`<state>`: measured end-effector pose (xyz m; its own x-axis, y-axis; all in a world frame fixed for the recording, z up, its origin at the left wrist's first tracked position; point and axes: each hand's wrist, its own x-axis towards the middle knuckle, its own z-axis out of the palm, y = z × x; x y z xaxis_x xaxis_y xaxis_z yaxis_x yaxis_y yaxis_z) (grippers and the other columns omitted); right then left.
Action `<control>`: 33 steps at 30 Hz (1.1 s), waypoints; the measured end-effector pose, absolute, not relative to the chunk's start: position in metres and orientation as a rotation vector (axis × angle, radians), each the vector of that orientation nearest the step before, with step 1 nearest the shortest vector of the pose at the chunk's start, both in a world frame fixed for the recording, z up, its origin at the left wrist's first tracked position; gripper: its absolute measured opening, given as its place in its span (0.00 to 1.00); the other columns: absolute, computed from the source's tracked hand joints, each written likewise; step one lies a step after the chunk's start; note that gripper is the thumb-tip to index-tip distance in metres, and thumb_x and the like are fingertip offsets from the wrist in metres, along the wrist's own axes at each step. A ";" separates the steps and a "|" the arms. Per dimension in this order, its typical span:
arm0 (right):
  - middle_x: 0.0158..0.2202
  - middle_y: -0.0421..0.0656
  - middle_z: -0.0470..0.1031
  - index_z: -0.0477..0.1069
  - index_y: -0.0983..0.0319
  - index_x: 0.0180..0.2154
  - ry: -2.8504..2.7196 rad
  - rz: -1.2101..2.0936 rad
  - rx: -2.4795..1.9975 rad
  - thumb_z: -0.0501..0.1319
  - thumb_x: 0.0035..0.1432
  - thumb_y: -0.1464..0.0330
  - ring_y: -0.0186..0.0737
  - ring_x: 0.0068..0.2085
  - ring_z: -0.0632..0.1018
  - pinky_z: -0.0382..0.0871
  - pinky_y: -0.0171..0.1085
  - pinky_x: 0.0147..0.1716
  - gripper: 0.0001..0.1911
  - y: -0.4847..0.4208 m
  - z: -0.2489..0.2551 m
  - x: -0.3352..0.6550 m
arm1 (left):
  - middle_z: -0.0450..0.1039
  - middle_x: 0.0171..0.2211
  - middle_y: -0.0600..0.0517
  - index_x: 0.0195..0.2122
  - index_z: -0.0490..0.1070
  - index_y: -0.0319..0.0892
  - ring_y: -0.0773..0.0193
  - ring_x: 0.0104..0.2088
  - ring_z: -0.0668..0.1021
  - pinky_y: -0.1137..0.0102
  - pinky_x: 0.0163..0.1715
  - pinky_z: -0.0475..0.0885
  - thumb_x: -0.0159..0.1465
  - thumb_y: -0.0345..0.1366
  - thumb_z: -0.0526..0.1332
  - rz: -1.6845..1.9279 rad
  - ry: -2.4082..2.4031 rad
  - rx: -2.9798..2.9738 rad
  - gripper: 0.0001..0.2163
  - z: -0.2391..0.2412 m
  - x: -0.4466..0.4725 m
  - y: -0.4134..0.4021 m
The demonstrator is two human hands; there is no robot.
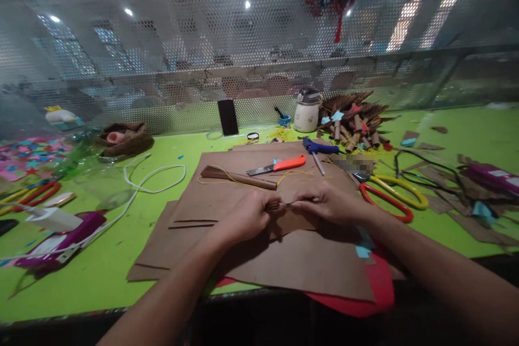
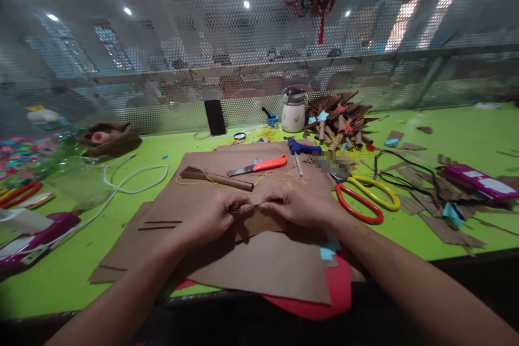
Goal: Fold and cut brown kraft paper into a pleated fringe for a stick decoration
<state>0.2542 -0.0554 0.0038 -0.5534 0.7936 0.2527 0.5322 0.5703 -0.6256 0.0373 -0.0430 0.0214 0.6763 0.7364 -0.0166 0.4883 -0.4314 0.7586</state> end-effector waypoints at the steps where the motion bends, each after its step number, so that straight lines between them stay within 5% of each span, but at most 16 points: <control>1: 0.24 0.40 0.73 0.75 0.63 0.30 -2.244 0.734 -1.090 0.56 0.60 0.63 0.32 0.27 0.70 0.61 0.31 0.27 0.13 -0.054 0.004 0.256 | 0.68 0.19 0.55 0.26 0.66 0.40 0.67 0.21 0.72 0.74 0.22 0.58 0.64 0.40 0.53 0.416 0.938 2.097 0.13 0.021 0.037 -0.042; 6: 0.16 0.36 0.65 0.73 0.65 0.24 -1.848 1.150 -1.236 0.63 0.51 0.58 0.29 0.17 0.65 0.56 0.31 0.18 0.15 -0.049 0.002 0.262 | 0.72 0.20 0.53 0.27 0.67 0.41 0.66 0.24 0.72 0.73 0.27 0.61 0.64 0.40 0.53 0.467 0.926 2.129 0.11 0.019 0.036 -0.038; 13: 0.16 0.35 0.66 0.70 0.64 0.25 -1.669 1.243 -1.221 0.66 0.47 0.60 0.28 0.17 0.65 0.57 0.30 0.17 0.14 -0.048 0.001 0.262 | 0.71 0.21 0.53 0.24 0.65 0.41 0.66 0.25 0.71 0.73 0.26 0.61 0.64 0.39 0.51 0.482 0.985 2.159 0.13 0.016 0.035 -0.035; 19: 0.37 0.43 0.77 0.74 0.62 0.39 -1.881 1.182 -1.130 0.64 0.51 0.65 0.36 0.36 0.75 0.67 0.33 0.33 0.13 -0.051 0.004 0.253 | 0.71 0.21 0.53 0.25 0.64 0.41 0.66 0.25 0.71 0.73 0.26 0.60 0.64 0.38 0.52 0.422 0.962 2.167 0.11 0.022 0.038 -0.037; 26: 0.24 0.40 0.73 0.75 0.63 0.26 -1.944 0.935 -1.134 0.60 0.56 0.61 0.34 0.28 0.71 0.63 0.32 0.28 0.13 -0.053 0.003 0.244 | 0.70 0.22 0.54 0.32 0.69 0.40 0.66 0.27 0.71 0.73 0.28 0.61 0.65 0.37 0.51 0.405 0.924 2.250 0.10 0.023 0.043 -0.043; 33: 0.22 0.39 0.71 0.73 0.64 0.24 -1.696 1.070 -1.276 0.64 0.49 0.61 0.33 0.25 0.69 0.58 0.32 0.23 0.12 -0.048 0.003 0.254 | 0.65 0.21 0.55 0.25 0.63 0.41 0.68 0.23 0.68 0.73 0.24 0.58 0.65 0.41 0.51 0.451 0.967 2.167 0.14 0.021 0.040 -0.037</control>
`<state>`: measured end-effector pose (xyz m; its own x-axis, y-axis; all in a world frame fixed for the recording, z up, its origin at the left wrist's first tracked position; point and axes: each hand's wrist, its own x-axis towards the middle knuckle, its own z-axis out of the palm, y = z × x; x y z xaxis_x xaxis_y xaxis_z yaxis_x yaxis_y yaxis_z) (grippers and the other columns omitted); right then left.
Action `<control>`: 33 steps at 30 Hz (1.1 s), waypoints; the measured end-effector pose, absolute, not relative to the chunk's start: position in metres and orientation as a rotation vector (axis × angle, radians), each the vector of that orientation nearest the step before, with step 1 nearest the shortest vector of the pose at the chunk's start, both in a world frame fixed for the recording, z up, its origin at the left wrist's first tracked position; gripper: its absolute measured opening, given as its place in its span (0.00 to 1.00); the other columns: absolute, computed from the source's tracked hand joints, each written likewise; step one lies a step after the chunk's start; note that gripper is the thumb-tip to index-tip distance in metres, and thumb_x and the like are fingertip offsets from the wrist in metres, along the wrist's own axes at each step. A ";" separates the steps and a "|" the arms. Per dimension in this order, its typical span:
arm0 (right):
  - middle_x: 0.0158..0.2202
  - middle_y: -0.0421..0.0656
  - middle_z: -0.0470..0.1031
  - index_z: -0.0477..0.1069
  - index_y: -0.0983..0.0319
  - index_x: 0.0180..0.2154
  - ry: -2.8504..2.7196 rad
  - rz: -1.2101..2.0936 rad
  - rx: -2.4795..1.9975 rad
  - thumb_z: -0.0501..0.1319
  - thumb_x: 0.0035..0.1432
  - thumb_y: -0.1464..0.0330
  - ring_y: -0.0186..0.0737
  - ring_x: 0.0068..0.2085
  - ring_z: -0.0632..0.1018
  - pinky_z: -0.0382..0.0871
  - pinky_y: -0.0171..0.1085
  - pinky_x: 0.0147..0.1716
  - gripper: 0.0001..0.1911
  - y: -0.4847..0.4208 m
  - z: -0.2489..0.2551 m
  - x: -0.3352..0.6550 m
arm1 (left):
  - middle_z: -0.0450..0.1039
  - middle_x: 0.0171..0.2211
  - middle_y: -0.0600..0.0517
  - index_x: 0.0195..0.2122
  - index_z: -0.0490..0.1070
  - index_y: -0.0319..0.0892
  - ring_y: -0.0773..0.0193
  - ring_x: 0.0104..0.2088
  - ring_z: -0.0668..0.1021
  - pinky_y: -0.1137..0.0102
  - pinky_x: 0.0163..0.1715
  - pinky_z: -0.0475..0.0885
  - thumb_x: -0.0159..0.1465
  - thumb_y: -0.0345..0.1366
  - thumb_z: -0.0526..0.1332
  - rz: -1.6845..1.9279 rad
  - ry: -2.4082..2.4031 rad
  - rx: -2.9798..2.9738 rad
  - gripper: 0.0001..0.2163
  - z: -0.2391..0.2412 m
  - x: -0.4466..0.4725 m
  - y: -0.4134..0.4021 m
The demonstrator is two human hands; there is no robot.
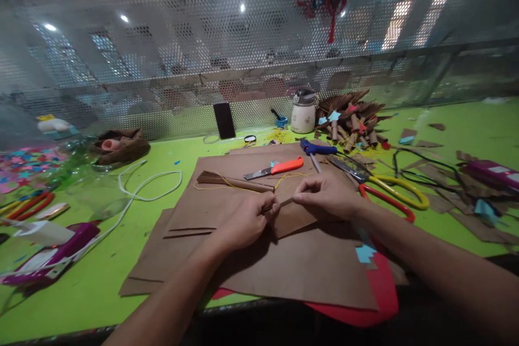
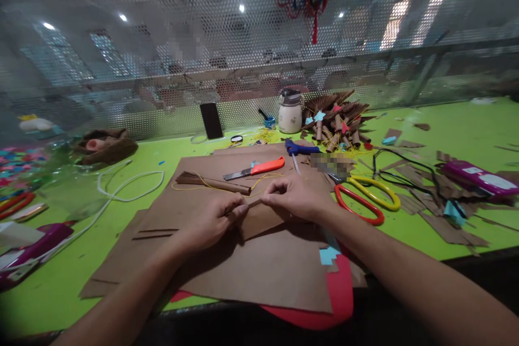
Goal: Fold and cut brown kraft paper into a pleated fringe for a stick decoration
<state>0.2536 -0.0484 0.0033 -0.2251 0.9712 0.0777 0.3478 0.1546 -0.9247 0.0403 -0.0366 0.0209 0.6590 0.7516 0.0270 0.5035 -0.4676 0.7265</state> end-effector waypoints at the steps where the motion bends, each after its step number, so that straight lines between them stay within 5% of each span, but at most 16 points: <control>1: 0.21 0.39 0.70 0.72 0.64 0.24 -1.667 1.088 -1.283 0.65 0.48 0.60 0.32 0.24 0.68 0.58 0.32 0.22 0.13 -0.047 0.003 0.256 | 0.65 0.21 0.54 0.25 0.63 0.41 0.68 0.23 0.67 0.73 0.24 0.58 0.65 0.42 0.51 0.466 0.969 2.138 0.14 0.021 0.040 -0.036; 10: 0.16 0.33 0.60 0.69 0.64 0.24 -1.469 1.261 -1.210 0.65 0.47 0.58 0.27 0.18 0.58 0.47 0.31 0.18 0.15 -0.043 -0.002 0.261 | 0.60 0.18 0.58 0.24 0.59 0.41 0.71 0.19 0.62 0.73 0.22 0.56 0.61 0.47 0.56 0.542 0.982 1.827 0.16 0.008 0.037 -0.024; 19: 0.17 0.34 0.62 0.73 0.65 0.28 -1.385 1.252 -1.238 0.66 0.46 0.56 0.25 0.18 0.57 0.45 0.30 0.17 0.17 -0.036 -0.005 0.267 | 0.61 0.19 0.57 0.28 0.63 0.40 0.71 0.19 0.62 0.74 0.21 0.56 0.60 0.46 0.57 0.560 0.948 1.696 0.13 0.013 0.037 -0.027; 23: 0.23 0.38 0.69 0.75 0.65 0.36 -1.227 1.339 -1.031 0.66 0.48 0.59 0.27 0.20 0.64 0.54 0.30 0.18 0.17 -0.031 -0.005 0.274 | 0.57 0.18 0.59 0.27 0.61 0.41 0.73 0.18 0.60 0.75 0.20 0.53 0.58 0.47 0.60 0.606 0.907 1.565 0.15 0.018 0.037 -0.029; 27: 0.37 0.45 0.76 0.72 0.62 0.47 -1.347 1.500 -0.861 0.69 0.45 0.65 0.36 0.34 0.75 0.68 0.33 0.31 0.25 -0.040 0.001 0.268 | 0.60 0.22 0.57 0.29 0.64 0.39 0.74 0.20 0.62 0.75 0.20 0.50 0.57 0.46 0.63 0.530 0.753 1.428 0.15 0.022 0.033 -0.031; 33: 0.37 0.45 0.76 0.77 0.63 0.39 -1.720 1.509 -0.650 0.66 0.52 0.64 0.38 0.37 0.76 0.69 0.38 0.39 0.12 -0.062 0.013 0.250 | 0.67 0.23 0.52 0.34 0.69 0.37 0.73 0.20 0.63 0.75 0.20 0.51 0.60 0.43 0.60 0.407 0.594 1.384 0.12 0.017 0.038 -0.039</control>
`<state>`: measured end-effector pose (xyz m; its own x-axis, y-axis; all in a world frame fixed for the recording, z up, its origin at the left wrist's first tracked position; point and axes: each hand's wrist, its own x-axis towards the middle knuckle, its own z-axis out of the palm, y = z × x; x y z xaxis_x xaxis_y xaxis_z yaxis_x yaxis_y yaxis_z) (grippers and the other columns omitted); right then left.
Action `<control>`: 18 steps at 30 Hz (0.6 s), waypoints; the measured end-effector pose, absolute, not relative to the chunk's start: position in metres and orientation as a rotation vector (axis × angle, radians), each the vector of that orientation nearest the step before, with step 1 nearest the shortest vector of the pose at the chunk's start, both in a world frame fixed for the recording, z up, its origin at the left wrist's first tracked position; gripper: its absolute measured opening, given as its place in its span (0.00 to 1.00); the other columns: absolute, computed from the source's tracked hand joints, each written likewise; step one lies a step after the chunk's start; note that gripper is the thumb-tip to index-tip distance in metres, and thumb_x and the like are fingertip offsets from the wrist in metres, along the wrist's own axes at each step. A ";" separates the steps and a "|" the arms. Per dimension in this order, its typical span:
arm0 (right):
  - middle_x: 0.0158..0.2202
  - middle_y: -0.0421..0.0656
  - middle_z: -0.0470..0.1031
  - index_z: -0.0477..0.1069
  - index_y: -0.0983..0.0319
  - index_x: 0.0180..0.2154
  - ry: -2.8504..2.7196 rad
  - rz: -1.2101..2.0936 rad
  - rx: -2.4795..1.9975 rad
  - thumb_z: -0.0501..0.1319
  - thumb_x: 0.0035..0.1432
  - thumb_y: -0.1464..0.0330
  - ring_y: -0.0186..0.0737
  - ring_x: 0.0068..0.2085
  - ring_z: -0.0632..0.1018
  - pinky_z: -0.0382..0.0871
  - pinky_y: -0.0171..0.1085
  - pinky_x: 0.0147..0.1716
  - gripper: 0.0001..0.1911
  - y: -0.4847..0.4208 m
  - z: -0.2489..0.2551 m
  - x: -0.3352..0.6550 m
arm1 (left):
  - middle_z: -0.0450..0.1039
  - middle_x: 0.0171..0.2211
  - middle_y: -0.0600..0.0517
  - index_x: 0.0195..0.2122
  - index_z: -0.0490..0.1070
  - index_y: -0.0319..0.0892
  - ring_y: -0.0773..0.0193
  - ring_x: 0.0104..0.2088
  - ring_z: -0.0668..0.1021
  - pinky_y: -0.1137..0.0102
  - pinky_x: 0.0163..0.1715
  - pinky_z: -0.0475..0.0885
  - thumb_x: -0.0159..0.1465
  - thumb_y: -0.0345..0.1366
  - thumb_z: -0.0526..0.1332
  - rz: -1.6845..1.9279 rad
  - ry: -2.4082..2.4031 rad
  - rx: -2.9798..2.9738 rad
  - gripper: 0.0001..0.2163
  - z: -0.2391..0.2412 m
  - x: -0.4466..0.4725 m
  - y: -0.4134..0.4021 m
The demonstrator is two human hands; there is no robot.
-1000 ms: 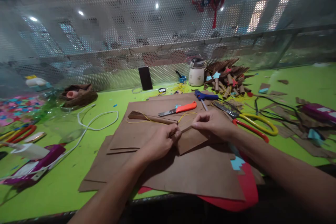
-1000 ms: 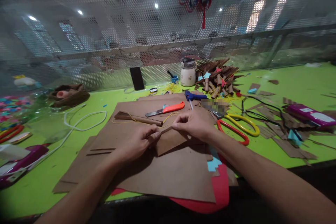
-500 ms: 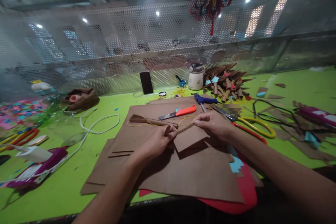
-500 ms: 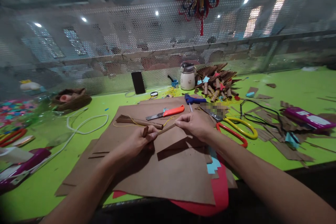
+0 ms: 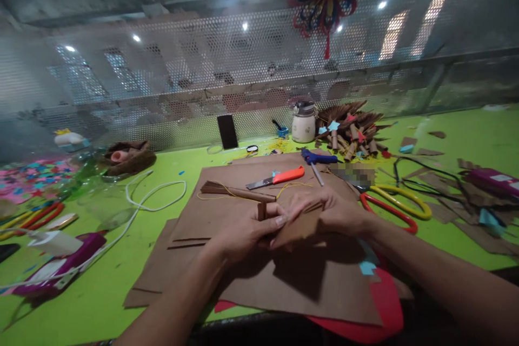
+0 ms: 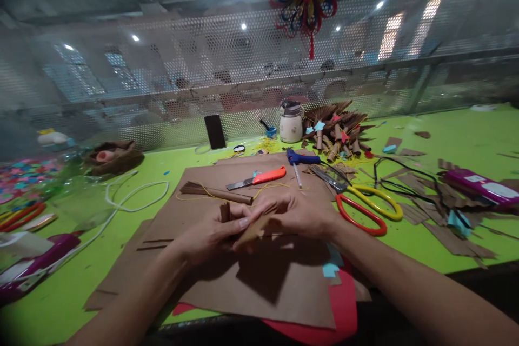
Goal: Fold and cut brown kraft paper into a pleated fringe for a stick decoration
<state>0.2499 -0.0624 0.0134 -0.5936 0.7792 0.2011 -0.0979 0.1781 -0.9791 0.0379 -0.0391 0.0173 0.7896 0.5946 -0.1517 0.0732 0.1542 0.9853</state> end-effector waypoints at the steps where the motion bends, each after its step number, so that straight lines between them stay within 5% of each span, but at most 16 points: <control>1: 0.35 0.45 0.76 0.77 0.63 0.39 -1.741 1.536 -0.637 0.63 0.55 0.63 0.38 0.36 0.76 0.69 0.38 0.39 0.12 -0.064 0.015 0.249 | 0.70 0.24 0.50 0.34 0.70 0.36 0.73 0.20 0.63 0.75 0.20 0.52 0.61 0.42 0.59 0.382 0.575 1.398 0.12 0.016 0.040 -0.041; 6: 0.37 0.44 0.76 0.74 0.63 0.41 -1.666 1.534 -0.793 0.59 0.59 0.60 0.37 0.38 0.75 0.67 0.36 0.39 0.15 -0.060 0.015 0.257 | 0.67 0.24 0.53 0.34 0.71 0.37 0.73 0.20 0.63 0.75 0.21 0.56 0.59 0.42 0.61 0.574 0.720 1.384 0.11 0.018 0.044 -0.038; 11: 0.25 0.38 0.70 0.75 0.64 0.35 -1.948 1.384 -1.101 0.57 0.59 0.56 0.31 0.25 0.67 0.59 0.30 0.23 0.18 -0.052 0.005 0.260 | 0.72 0.29 0.51 0.30 0.73 0.38 0.67 0.27 0.70 0.72 0.30 0.65 0.61 0.40 0.58 0.899 1.093 1.749 0.11 0.028 0.039 -0.025; 18: 0.29 0.41 0.74 0.74 0.62 0.31 -2.219 0.860 -1.100 0.57 0.59 0.65 0.36 0.32 0.72 0.64 0.34 0.33 0.10 -0.048 -0.003 0.248 | 0.73 0.34 0.48 0.31 0.77 0.43 0.60 0.39 0.72 0.68 0.39 0.66 0.62 0.36 0.58 0.688 0.831 2.463 0.09 0.006 0.041 -0.024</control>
